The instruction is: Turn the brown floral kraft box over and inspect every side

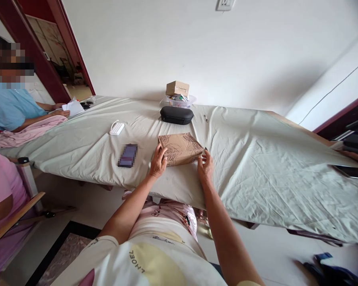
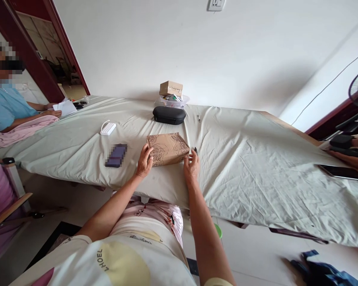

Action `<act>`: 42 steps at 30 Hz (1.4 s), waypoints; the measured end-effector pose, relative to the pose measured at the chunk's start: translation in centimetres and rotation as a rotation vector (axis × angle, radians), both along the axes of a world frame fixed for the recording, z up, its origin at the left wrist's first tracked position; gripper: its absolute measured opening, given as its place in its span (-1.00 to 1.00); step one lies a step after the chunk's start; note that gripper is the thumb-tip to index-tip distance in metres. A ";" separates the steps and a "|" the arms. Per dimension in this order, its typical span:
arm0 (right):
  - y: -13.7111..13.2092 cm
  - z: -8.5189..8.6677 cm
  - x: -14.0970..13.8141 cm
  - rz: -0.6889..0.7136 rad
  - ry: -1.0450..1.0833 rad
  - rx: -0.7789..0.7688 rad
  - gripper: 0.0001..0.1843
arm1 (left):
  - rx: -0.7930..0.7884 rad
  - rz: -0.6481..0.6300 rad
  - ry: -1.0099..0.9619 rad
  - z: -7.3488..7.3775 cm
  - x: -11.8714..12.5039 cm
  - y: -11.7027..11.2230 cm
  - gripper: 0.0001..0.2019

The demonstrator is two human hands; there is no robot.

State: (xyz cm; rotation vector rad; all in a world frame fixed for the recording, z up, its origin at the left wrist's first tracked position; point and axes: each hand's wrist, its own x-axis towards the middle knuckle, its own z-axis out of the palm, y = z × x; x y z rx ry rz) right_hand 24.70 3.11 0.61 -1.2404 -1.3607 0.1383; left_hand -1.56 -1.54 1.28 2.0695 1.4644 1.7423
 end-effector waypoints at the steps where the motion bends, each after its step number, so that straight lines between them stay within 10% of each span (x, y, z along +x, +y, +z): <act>1: 0.1 -0.3 0.0 0.023 -0.030 -0.026 -0.48 | -0.021 0.011 -0.034 -0.2 -0.1 0.2 -0.49; 17: 0.3 -1.6 0.3 0.105 -0.226 -0.166 -0.39 | -0.410 0.261 0.069 -1.5 0.0 1.2 -0.84; 30: -1.9 1.5 -0.7 0.211 0.203 0.254 -0.53 | 0.184 0.140 -0.090 -0.6 -1.0 0.1 -0.47; 42: 0.5 -1.7 -0.4 0.158 -0.203 -0.098 -0.13 | -0.339 0.291 -0.024 -1.0 -0.9 1.0 -0.69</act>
